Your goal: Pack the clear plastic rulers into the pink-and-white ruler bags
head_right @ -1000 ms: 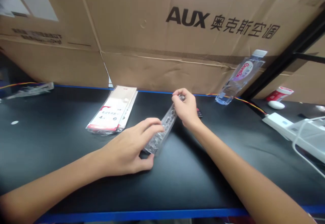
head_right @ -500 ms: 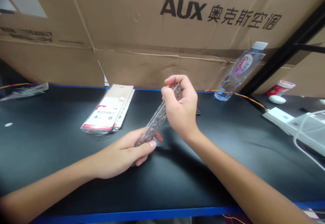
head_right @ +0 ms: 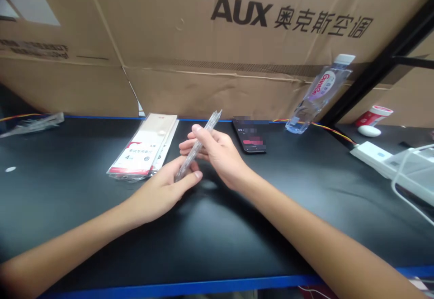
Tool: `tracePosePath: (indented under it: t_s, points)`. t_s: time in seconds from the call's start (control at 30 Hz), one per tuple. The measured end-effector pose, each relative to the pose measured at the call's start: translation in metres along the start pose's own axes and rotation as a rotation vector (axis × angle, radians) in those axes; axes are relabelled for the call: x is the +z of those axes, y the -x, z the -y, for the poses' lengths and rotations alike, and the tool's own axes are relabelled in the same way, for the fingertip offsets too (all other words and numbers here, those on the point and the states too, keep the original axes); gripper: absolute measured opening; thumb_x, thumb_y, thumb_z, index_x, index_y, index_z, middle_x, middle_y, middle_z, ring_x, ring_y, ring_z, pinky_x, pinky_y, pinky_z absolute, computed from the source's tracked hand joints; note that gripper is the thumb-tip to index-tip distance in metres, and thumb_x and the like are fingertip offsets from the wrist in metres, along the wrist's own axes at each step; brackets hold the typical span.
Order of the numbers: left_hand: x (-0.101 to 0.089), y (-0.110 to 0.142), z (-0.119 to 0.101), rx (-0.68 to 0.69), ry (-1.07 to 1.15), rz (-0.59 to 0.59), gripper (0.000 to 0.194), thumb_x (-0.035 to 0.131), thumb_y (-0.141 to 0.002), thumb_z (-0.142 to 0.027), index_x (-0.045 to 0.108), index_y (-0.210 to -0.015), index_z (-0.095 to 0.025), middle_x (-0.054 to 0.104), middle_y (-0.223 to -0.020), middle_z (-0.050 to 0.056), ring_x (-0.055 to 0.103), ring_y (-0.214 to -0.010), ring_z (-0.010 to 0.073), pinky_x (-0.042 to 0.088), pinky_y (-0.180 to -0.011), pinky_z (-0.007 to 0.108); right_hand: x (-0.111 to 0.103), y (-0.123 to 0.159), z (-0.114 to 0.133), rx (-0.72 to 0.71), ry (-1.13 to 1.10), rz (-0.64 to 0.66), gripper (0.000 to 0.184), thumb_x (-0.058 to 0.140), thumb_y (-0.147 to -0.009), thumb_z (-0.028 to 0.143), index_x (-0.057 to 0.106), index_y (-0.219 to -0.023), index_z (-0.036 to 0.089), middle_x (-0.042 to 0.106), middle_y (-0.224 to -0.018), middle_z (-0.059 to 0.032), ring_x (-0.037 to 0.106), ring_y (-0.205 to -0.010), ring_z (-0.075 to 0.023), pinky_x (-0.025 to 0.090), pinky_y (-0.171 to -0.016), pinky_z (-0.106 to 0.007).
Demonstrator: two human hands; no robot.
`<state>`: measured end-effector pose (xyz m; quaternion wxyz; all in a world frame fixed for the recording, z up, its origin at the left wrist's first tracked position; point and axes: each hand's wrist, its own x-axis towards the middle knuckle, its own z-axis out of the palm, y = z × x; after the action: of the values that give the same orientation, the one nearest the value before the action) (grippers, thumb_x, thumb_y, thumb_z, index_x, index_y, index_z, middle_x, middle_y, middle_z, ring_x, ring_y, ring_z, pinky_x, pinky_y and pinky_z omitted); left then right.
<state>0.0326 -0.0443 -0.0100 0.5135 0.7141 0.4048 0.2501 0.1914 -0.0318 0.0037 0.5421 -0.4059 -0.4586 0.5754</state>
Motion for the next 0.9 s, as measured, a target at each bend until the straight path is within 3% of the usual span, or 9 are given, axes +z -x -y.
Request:
tracePosePath:
  t_s: [0.17, 0.37, 0.6, 0.77, 0.9]
  points:
    - [-0.001, -0.001, -0.001, -0.135, 0.267, 0.071, 0.032, 0.058, -0.089, -0.051, 0.052, -0.097, -0.021, 0.039, -0.069, -0.007, 0.032, -0.051, 0.0065, 0.027, -0.044, 0.020, -0.010, -0.010, -0.010, 0.077, -0.038, -0.065, 0.033, 0.060, -0.092, 0.048, 0.065, -0.093, 0.016, 0.076, -0.089, -0.0098, 0.074, -0.083, -0.0211, 0.060, -0.075, -0.032]
    - [-0.006, -0.001, -0.003, -0.259, 0.495, 0.077, 0.037, 0.054, -0.090, -0.055, 0.054, -0.099, -0.019, 0.046, -0.072, -0.004, 0.037, -0.049, 0.0060, 0.030, -0.044, 0.020, -0.018, -0.017, -0.017, 0.200, -0.079, -0.112, 0.040, 0.063, -0.088, 0.055, 0.065, -0.093, 0.016, 0.076, -0.088, -0.0097, 0.072, -0.080, -0.0192, 0.059, -0.076, -0.029]
    - [-0.006, 0.000, -0.005, -0.299, 0.547, 0.047, 0.031, 0.055, -0.092, -0.049, 0.053, -0.097, -0.019, 0.046, -0.070, -0.004, 0.037, -0.049, 0.0057, 0.029, -0.043, 0.019, -0.019, -0.016, -0.023, 0.205, -0.061, -0.055, 0.040, 0.070, -0.083, 0.054, 0.065, -0.095, 0.017, 0.074, -0.086, -0.0076, 0.069, -0.073, -0.0172, 0.056, -0.069, -0.028]
    - [-0.006, 0.000, -0.003, -0.288, 0.566, 0.041, 0.031, 0.053, -0.093, -0.050, 0.053, -0.097, -0.019, 0.039, -0.068, -0.006, 0.030, -0.047, 0.0045, 0.023, -0.043, 0.019, -0.017, -0.015, -0.024, 0.155, 0.008, 0.039, 0.039, 0.076, -0.078, 0.052, 0.066, -0.088, 0.016, 0.069, -0.078, -0.0036, 0.063, -0.068, -0.0125, 0.051, -0.065, -0.023]
    - [-0.007, -0.001, -0.003, -0.300, 0.542, 0.071, 0.033, 0.053, -0.093, -0.053, 0.053, -0.097, -0.020, 0.037, -0.069, -0.006, 0.028, -0.047, 0.0042, 0.021, -0.043, 0.019, -0.018, -0.016, -0.027, 0.148, 0.072, 0.037, 0.044, 0.075, -0.077, 0.057, 0.062, -0.080, 0.016, 0.062, -0.069, -0.0011, 0.056, -0.059, -0.0108, 0.044, -0.058, -0.024]
